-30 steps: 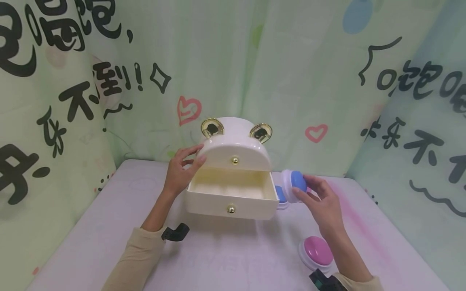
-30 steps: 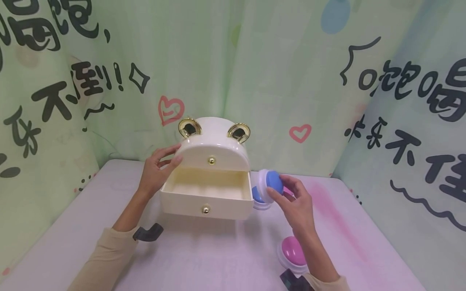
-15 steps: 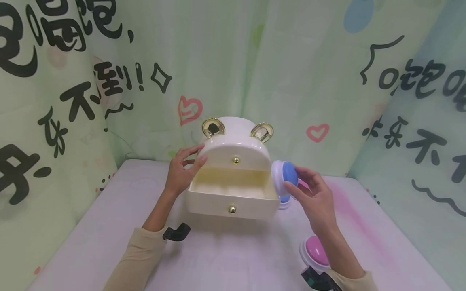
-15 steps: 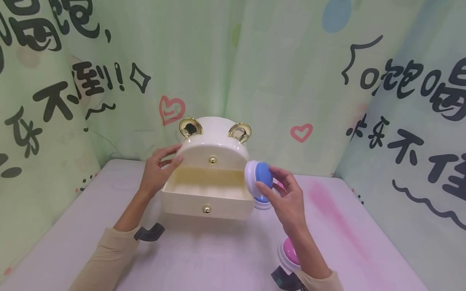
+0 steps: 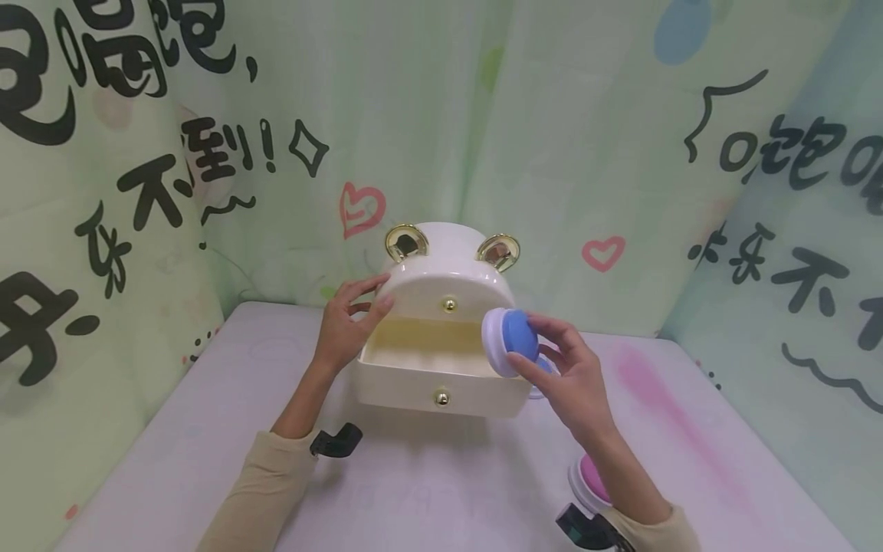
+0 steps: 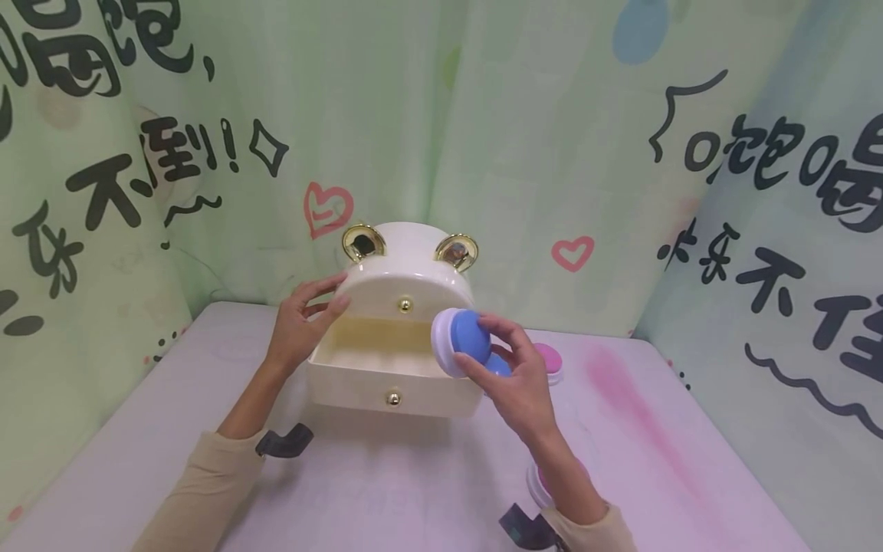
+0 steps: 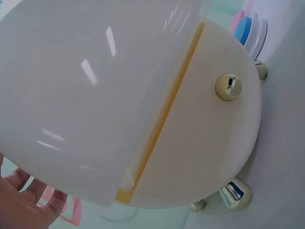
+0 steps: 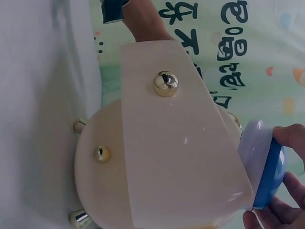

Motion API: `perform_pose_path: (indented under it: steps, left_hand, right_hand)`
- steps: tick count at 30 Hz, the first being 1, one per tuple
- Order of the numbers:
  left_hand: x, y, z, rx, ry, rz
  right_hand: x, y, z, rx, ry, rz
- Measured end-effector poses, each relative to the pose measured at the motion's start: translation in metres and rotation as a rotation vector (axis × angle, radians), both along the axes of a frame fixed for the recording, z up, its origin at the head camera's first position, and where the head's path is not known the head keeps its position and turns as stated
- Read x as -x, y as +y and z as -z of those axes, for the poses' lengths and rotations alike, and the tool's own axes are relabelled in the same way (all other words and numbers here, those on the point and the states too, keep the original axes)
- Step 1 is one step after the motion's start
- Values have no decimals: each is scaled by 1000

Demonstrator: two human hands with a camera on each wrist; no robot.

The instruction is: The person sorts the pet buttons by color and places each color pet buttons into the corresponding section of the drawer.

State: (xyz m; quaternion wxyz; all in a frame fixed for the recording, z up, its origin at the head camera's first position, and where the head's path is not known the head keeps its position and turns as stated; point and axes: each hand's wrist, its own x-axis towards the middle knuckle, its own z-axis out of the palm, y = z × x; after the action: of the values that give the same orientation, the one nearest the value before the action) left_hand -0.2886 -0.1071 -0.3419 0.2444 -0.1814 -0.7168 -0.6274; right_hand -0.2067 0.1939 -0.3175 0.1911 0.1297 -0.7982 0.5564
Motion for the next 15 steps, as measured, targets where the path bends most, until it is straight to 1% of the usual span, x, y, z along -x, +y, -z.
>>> perform_pose_path:
  steps: [4, 5, 7, 10, 15]
  left_hand:
    - [15, -2, 14, -5, 14, 0]
    - [16, -3, 16, -10, 21, 3]
    - [18, -4, 18, -14, 29, 7]
    - [18, -4, 18, -12, 30, 7]
    - [16, -3, 15, -3, 15, -7]
  right_hand:
    - [3, -2, 4, 11, -4, -33]
    - [3, -3, 5, 15, -13, -42]
    - [4, -3, 7, 17, -31, -45]
    - [4, -3, 9, -10, -47, -28]
    - [4, -2, 11, -59, -36, 14]
